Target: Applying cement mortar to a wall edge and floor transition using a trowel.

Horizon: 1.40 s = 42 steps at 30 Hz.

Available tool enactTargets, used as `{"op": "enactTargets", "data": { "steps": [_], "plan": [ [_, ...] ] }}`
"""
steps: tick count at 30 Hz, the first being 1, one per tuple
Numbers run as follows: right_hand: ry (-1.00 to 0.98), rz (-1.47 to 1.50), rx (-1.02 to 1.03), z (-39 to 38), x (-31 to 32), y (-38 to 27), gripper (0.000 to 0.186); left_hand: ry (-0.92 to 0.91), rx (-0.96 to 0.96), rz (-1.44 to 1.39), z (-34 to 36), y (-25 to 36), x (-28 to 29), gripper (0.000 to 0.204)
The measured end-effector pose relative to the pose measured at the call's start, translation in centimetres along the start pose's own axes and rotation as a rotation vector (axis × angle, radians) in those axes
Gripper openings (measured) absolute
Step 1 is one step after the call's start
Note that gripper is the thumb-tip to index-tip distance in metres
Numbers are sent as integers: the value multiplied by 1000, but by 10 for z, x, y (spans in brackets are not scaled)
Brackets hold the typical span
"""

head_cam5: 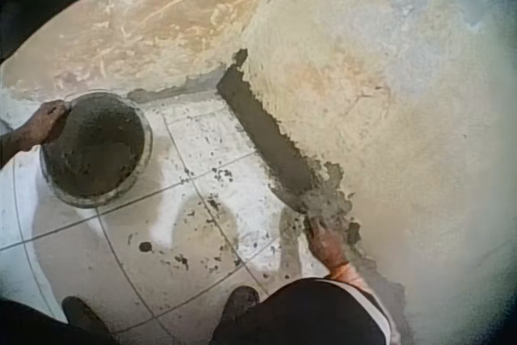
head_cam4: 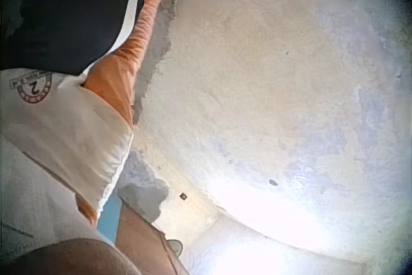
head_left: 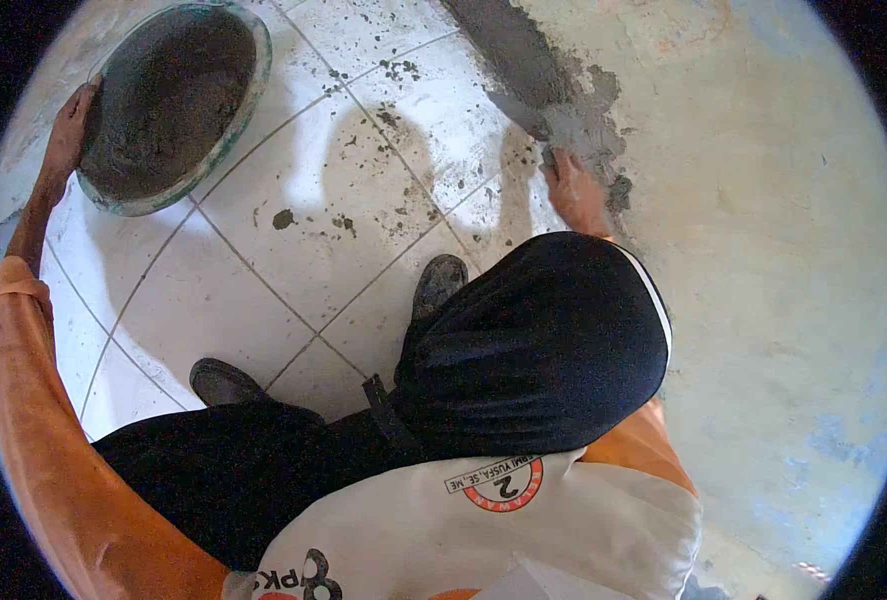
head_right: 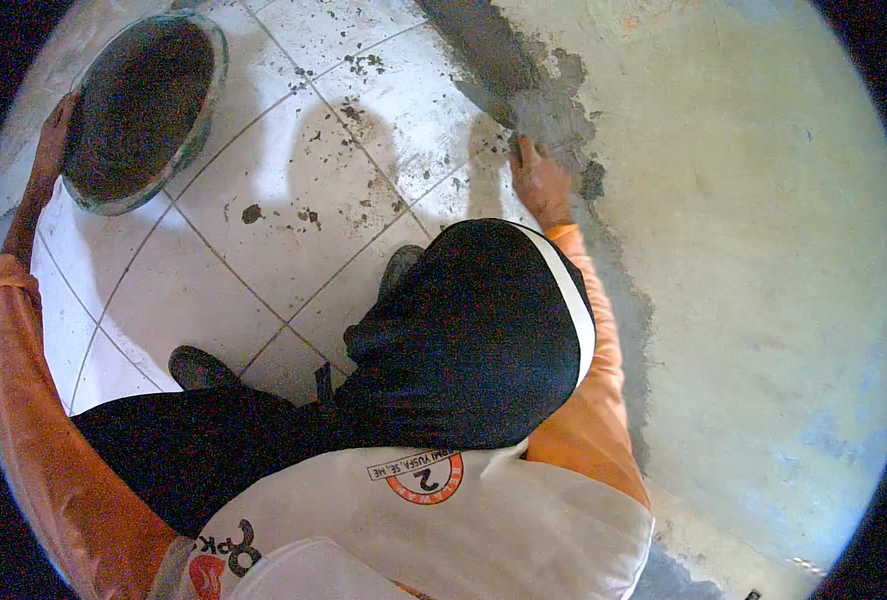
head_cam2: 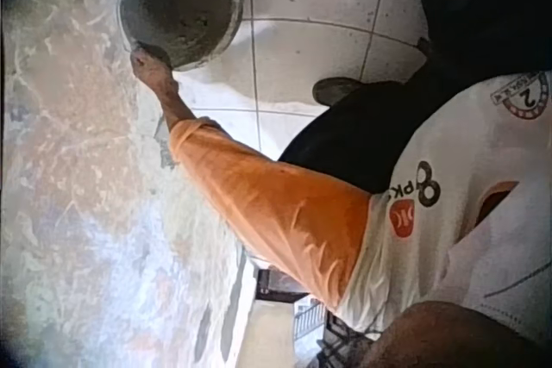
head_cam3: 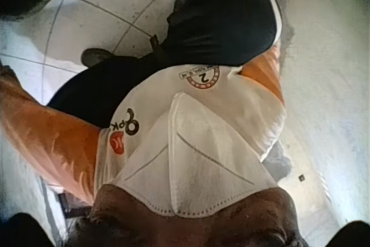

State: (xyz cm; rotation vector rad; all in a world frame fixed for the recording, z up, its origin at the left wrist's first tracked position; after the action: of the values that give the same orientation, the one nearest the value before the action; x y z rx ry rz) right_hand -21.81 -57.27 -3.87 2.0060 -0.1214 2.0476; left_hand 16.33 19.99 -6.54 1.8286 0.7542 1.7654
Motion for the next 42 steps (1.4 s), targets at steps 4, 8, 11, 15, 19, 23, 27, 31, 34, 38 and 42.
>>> {"op": "enactTargets", "data": {
  "steps": [4, 8, 11, 15, 19, 23, 27, 31, 34, 38, 42],
  "plan": [
    [206, 25, -228, -20, -25, 25, 44, -50, 22, -65, -15, 33, -20, 76],
    [163, 60, -288, -2, -11, 34, 44, -42, 41, -84, -21, 30, -18, 75],
    [281, 86, -208, 5, 8, 27, 41, -16, -14, -51, -6, 15, -6, 74],
    [390, 127, -170, -11, 36, 9, 38, -19, 25, -10, -10, 15, -11, 73],
    [241, 22, -184, -9, 0, -9, 36, -48, -29, -88, -13, 25, -14, 72],
    [245, 49, -277, 10, -14, -1, 35, -62, -64, -71, -13, 33, -21, 73],
    [252, 54, -309, 20, 4, -6, 35, -68, 34, -80, -15, 21, -18, 74],
    [446, 169, -264, 0, 18, 10, 39, -25, -42, -6, -9, 19, -7, 74],
    [422, 129, -259, -5, 48, 32, 38, -47, -23, -45, -10, 17, -15, 73],
    [550, 259, -284, -6, 101, 37, 38, -69, -12, -67, -5, 30, -26, 72],
    [552, 280, -221, 0, 100, 10, 42, -48, -25, -80, -3, 3, -7, 72]
  ]
}}
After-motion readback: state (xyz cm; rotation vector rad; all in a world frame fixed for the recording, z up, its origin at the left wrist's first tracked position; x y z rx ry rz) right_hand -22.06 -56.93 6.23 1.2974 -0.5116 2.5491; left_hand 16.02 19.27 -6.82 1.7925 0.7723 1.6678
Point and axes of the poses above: each hand's wrist, its own z-axis towards the middle knuckle, its own x-axis out of the back of the hand, y = z × x, the point moved 9 cm from there along z, towards the middle knuckle, and after that the axes turned 10 degrees about y, right-handed, at the moved point
